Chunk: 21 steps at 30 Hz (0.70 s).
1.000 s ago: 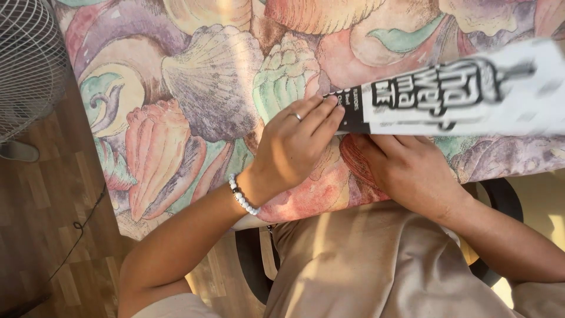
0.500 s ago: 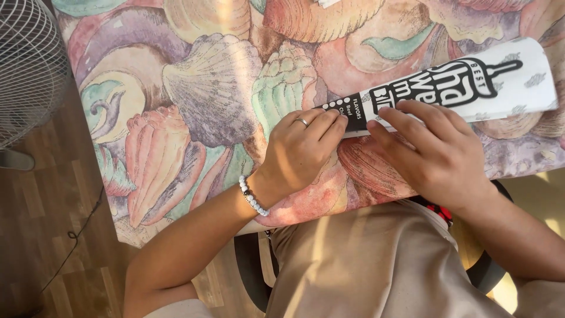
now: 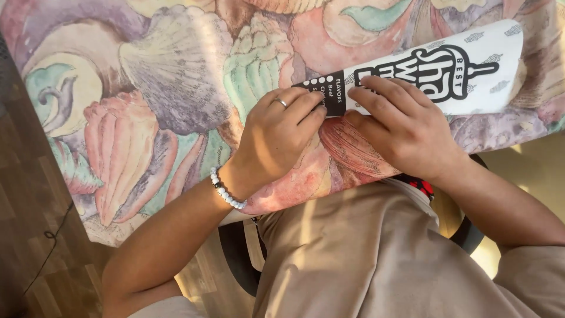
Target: Peeling the backing off large printed stickers and organizing them on a table
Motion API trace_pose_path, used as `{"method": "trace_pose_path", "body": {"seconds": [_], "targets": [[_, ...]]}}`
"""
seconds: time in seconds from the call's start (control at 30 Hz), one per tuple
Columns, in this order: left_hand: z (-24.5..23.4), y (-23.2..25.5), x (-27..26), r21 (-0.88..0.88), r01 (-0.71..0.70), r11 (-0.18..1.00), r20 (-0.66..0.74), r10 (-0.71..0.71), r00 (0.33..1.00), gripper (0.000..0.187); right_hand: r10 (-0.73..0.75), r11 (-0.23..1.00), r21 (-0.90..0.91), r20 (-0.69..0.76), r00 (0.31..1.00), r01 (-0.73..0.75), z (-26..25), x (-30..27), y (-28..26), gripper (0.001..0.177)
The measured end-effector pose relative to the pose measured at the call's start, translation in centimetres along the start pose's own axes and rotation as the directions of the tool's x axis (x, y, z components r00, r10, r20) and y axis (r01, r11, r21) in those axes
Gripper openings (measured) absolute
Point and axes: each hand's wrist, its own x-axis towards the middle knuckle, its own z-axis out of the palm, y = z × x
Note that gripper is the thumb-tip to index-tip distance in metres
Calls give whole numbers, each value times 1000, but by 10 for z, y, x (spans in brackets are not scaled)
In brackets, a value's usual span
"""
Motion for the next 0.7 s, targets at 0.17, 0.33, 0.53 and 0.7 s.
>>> {"method": "trace_pose_path", "body": {"seconds": [0.17,0.33,0.53,0.7], "targets": [[5,1,-2,0,-3,1000,-3,3,1000,16,-4,998,57,42,999,1,-1,-2,5,9],[5,-1,-1,9,-23,1000,24,23,999,20,40,993,110,57,998,-46,4,-4,13,6],[10,-4,-3,-25,-26,999,1,26,1000,12,13,997,78,78,997,-20,3,-4,19,5],[3,-23,-9,-302,270,914,-89,-309,947,12,-40,996,80,84,996,33,0,-2,24,8]]}}
